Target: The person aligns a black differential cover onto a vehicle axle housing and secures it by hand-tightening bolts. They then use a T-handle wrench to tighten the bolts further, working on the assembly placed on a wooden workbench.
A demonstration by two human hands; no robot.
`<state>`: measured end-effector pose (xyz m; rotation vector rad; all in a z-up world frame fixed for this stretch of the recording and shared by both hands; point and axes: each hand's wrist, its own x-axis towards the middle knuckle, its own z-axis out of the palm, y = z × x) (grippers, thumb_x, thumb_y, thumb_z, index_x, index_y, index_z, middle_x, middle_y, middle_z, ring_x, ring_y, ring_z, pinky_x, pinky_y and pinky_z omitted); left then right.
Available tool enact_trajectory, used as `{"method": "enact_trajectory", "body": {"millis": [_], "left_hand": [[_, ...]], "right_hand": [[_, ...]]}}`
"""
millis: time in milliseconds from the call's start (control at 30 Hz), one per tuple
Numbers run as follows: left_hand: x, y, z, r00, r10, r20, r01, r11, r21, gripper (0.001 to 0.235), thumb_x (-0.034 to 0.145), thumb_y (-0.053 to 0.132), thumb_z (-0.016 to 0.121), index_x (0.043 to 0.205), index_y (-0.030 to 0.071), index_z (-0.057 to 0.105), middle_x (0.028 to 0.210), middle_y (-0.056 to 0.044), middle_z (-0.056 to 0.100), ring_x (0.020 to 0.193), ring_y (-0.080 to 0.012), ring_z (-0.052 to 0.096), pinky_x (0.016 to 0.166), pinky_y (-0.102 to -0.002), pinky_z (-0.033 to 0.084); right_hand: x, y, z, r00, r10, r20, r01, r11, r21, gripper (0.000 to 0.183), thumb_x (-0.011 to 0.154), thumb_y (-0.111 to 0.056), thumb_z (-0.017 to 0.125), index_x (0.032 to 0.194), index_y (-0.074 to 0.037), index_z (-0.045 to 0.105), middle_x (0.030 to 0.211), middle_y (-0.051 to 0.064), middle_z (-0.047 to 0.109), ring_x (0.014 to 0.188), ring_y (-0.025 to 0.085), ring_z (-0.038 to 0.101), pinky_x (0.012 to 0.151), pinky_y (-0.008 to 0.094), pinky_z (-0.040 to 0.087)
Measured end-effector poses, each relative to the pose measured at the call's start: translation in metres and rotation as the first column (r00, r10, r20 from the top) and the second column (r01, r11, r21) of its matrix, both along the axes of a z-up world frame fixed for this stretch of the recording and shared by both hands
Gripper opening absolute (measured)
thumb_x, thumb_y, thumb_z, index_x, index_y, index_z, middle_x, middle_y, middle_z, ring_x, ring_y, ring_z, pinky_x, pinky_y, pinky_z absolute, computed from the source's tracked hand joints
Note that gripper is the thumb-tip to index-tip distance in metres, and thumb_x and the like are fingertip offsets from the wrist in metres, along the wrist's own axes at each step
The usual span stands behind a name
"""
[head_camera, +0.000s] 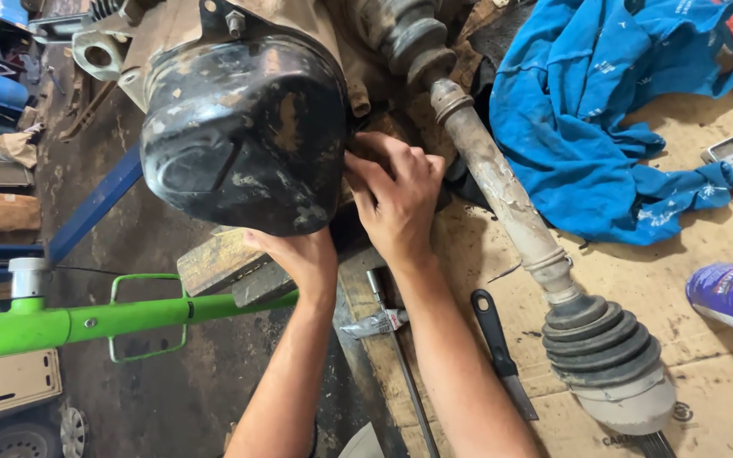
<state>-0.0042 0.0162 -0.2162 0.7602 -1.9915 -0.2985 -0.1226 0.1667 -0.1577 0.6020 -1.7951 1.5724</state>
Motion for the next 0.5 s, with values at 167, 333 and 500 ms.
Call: {"method": "enact_trajectory", "body": {"millis": [167,333,500], "left_hand": [[-0.002,0.001,0.0,1.0,0.016,-0.013,-0.016,1.0,-0.002,0.076,0.097,0.025,0.088,0.155,-0.009,0.054,0.151,-0.039,0.054,0.142,-0.0551,0.047,0.128,-0.065,0.031],[-0.004,-0.007,-0.01,1.0,0.013,-0.004,-0.013,1.0,0.001,0.079,0.095,0.025,0.09,0.157,-0.008,0.054,0.152,-0.039,0.054,0.143,-0.0569,0.047,0.127,-0.066,0.032],[-0.004,-0.004,-0.006,1.0,0.02,-0.009,-0.02,1.0,0.013,0.086,0.093,0.026,0.093,0.155,-0.012,0.048,0.151,-0.043,0.05,0.14,-0.0599,0.046,0.126,-0.071,0.029]], "right_hand": [[0.0,-0.01,-0.012,0.999,-0.023,0.049,0.023,1.0,-0.011,0.018,0.098,-0.028,0.093,0.111,-0.024,0.083,0.115,-0.005,0.072,0.097,0.023,0.07,0.089,0.042,0.043],[-0.002,-0.003,-0.007,1.0,0.012,0.026,-0.013,0.999,0.05,0.032,0.105,-0.03,0.086,0.136,-0.025,0.081,0.13,-0.003,0.073,0.109,0.022,0.071,0.094,0.042,0.042],[0.0,-0.008,-0.011,0.998,-0.001,0.062,0.002,1.0,-0.008,0.016,0.102,-0.034,0.089,0.112,-0.023,0.083,0.115,-0.004,0.07,0.098,0.023,0.069,0.089,0.043,0.043]]}}
